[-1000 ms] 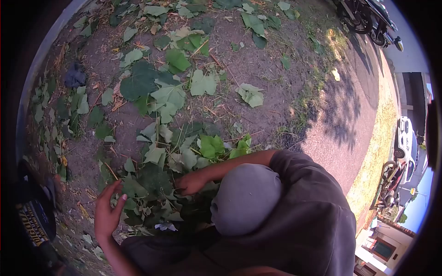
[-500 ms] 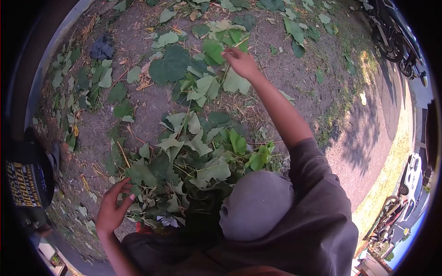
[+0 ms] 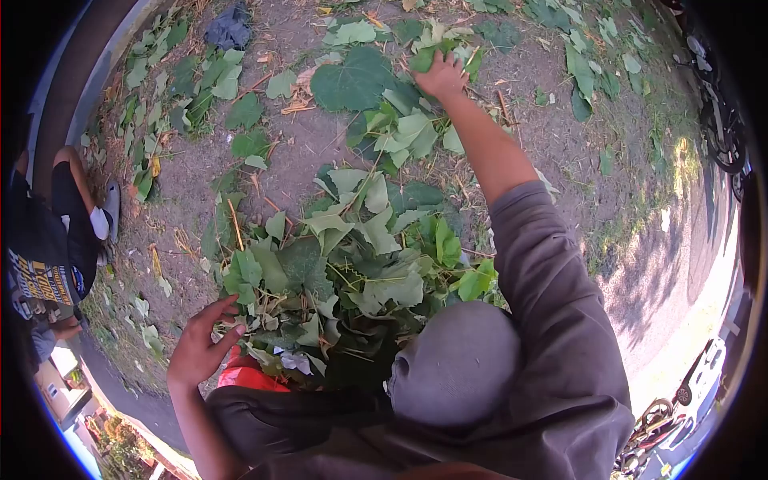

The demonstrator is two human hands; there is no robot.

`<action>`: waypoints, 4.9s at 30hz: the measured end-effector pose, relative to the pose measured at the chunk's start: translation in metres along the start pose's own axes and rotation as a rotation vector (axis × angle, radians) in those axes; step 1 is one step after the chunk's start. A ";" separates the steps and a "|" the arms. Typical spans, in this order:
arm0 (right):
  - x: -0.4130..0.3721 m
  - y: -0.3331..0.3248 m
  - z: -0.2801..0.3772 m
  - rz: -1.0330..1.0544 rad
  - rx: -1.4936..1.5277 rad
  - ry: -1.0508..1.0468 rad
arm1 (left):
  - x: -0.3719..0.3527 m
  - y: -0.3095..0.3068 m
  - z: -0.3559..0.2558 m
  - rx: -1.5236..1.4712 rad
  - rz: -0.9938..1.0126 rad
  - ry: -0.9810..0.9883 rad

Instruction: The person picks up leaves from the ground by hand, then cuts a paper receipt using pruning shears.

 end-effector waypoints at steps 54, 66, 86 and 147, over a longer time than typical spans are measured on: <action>-0.399 0.044 0.065 0.572 0.075 -0.964 | -0.005 0.008 -0.002 0.010 0.024 0.056; -0.176 -0.005 -0.154 -0.364 -0.053 -0.161 | -0.002 0.012 -0.011 0.012 0.028 0.096; -0.368 0.017 0.013 0.816 0.416 -0.719 | -0.001 0.012 -0.006 0.026 0.031 0.106; -0.477 0.013 0.153 1.457 1.440 -0.576 | -0.024 0.041 -0.004 0.200 0.027 0.238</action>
Point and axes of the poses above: each hand's wrist, its own x-axis towards the middle knuckle, its own y-axis out of the palm, z = x × y, the point moved 5 cm from there along x, towards the middle knuckle, and after that the axes turned 10 degrees about z, right-handed, at the moved point
